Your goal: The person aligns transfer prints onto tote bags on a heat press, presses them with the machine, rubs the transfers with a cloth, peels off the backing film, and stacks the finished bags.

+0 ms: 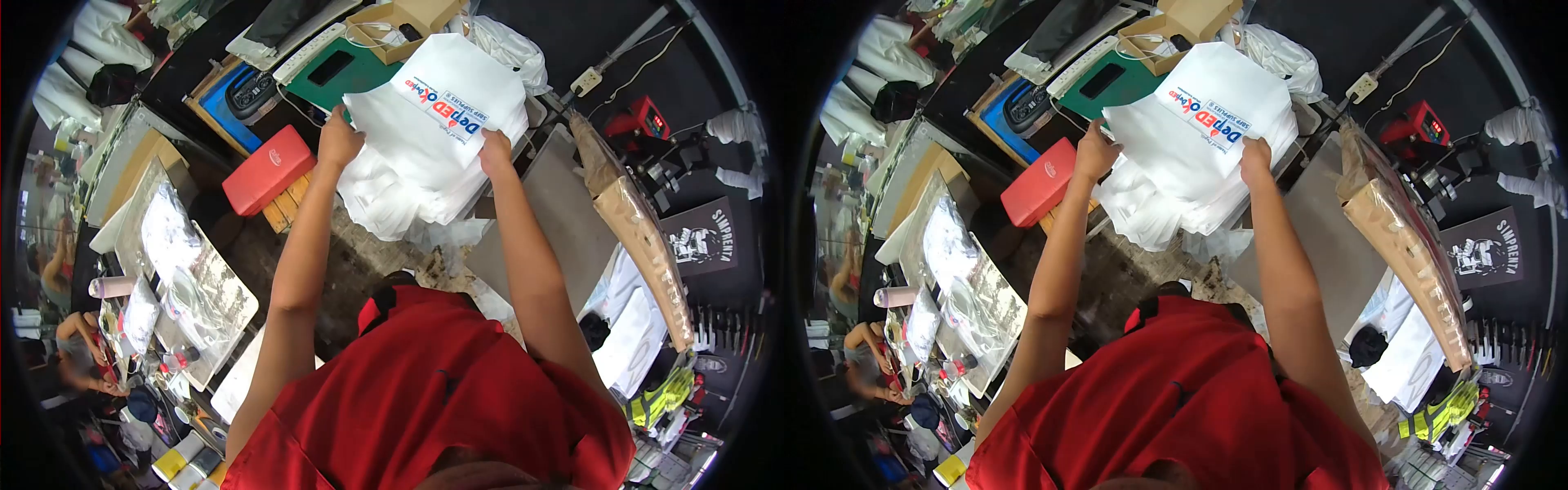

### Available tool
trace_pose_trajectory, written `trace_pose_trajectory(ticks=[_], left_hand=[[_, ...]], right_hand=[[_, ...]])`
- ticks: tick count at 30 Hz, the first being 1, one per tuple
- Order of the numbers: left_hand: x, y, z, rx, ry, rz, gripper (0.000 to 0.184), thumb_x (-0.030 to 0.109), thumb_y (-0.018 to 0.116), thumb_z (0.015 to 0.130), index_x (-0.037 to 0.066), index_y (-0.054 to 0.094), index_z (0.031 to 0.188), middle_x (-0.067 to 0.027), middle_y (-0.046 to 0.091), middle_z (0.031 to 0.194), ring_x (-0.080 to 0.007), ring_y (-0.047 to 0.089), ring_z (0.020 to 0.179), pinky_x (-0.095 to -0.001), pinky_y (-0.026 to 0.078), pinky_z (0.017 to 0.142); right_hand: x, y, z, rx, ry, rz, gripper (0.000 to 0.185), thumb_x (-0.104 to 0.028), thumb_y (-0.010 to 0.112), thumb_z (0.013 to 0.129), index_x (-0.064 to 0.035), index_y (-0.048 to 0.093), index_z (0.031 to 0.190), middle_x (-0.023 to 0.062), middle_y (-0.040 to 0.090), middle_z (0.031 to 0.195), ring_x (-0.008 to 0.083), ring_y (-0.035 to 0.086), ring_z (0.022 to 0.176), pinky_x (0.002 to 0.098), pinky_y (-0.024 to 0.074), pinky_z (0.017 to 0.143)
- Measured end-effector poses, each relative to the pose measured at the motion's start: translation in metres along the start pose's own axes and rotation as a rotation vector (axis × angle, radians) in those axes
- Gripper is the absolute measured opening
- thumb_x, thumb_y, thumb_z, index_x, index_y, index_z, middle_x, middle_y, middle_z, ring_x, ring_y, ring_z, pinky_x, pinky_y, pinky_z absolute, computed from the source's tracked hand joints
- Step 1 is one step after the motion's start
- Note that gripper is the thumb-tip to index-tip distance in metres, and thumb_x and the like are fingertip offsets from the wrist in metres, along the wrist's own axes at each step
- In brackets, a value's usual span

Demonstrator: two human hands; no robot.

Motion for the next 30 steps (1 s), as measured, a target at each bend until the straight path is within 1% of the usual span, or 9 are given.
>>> trace_pose_trajectory(ticks=[3,5,7,10,12,16,20,24,30], left_hand=[[0.028,-0.011,-0.006,0.248,0.214,0.252,0.067,0.015,0.082,0.073,0.002,0.054,0.132,-0.0232,0.06,0.125,-0.0378,0.056,0.119,-0.0469,0.047,0.097],[0.045,0.003,0.004,0.164,0.21,0.229,0.069,0.017,0.082,0.074,0.007,0.053,0.135,-0.0229,0.048,0.142,-0.0417,0.041,0.135,-0.0472,0.038,0.109],[0.06,0.052,0.012,-0.022,0.574,0.297,0.07,0.034,0.078,0.08,0.012,0.051,0.142,-0.0231,0.045,0.148,-0.0436,0.04,0.135,-0.0499,0.035,0.113],[0.065,0.138,0.019,-0.296,0.469,0.491,0.081,0.059,0.065,0.086,0.019,0.04,0.153,-0.0229,0.027,0.161,-0.0482,0.026,0.145,-0.061,0.021,0.118],[0.066,0.17,0.024,-0.416,0.378,0.596,0.093,0.074,0.051,0.087,0.022,0.026,0.159,-0.0195,0.009,0.167,-0.048,0.004,0.152,-0.0712,0.005,0.116],[0.046,0.209,0.014,-0.493,0.373,0.622,0.1,0.082,0.042,0.085,0.024,0.017,0.162,-0.0179,0.004,0.168,-0.0453,-0.006,0.153,-0.0733,-0.002,0.114],[0.039,0.223,0.011,-0.473,0.472,0.633,0.094,0.08,0.04,0.088,0.026,0.017,0.162,-0.0194,0.005,0.167,-0.0428,-0.003,0.153,-0.0744,0.0,0.113],[0.056,0.229,0.032,-0.359,0.514,0.479,0.088,0.074,0.046,0.09,0.023,0.027,0.159,-0.0217,0.013,0.165,-0.0447,0.004,0.153,-0.0741,0.003,0.114],[0.053,0.263,0.063,-0.347,0.592,0.569,0.094,0.079,0.044,0.087,0.018,0.03,0.158,-0.0241,0.015,0.164,-0.0476,0.009,0.151,-0.073,0.002,0.114]], right_hand=[[0.013,-0.009,0.021,0.024,-0.009,-0.097,0.041,-0.003,0.054,0.093,0.0009,0.046,0.134,0.0133,0.061,0.117,0.0258,0.06,0.1,0.0377,0.0481,0.092],[0.022,-0.006,0.027,0.114,-0.078,-0.126,0.043,-0.003,0.052,0.093,0.002,0.046,0.135,0.0156,0.062,0.117,0.0274,0.06,0.103,0.037,0.049,0.091],[0.03,-0.008,0.022,0.246,-0.115,-0.22,0.047,-0.005,0.046,0.094,0.0045,0.044,0.14,0.0178,0.063,0.121,0.0282,0.06,0.109,0.0377,0.049,0.093],[0.043,-0.015,0.009,0.333,-0.049,-0.02,0.047,-0.011,0.051,0.092,0.0053,0.05,0.136,0.0213,0.064,0.124,0.0315,0.063,0.112,0.0397,0.0499,0.094],[0.039,-0.024,0.006,0.466,-0.217,-0.826,0.04,-0.02,0.058,0.09,0.0017,0.062,0.123,0.0222,0.068,0.119,0.0334,0.067,0.109,0.0392,0.0524,0.091],[0.045,-0.052,0.001,0.443,-0.312,-0.997,0.029,-0.02,0.064,0.087,-0.0035,0.068,0.111,0.0183,0.073,0.108,0.0314,0.071,0.1,0.0391,0.0543,0.088],[0.033,-0.037,-0.024,0.352,-0.331,-0.981,0.037,-0.023,0.071,0.08,-0.0081,0.068,0.114,0.0122,0.075,0.105,0.0276,0.071,0.103,0.0369,0.0543,0.089],[0.025,-0.045,-0.027,0.236,-0.196,-1.012,0.046,-0.013,0.069,0.076,-0.0041,0.061,0.12,0.0182,0.074,0.095,0.0277,0.073,0.095,0.0355,0.0558,0.085],[-0.001,-0.07,-0.104,0.098,-0.26,-0.914,0.036,-0.02,0.071,0.084,-0.0116,0.062,0.117,0.0119,0.075,0.094,0.027,0.073,0.091,0.0393,0.0567,0.081]])
Point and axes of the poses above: each hand's wrist, its own z-axis towards the middle knuckle, its own y-axis out of the palm, x = y × z, the point moved 3 cm from there along z, towards the middle knuckle
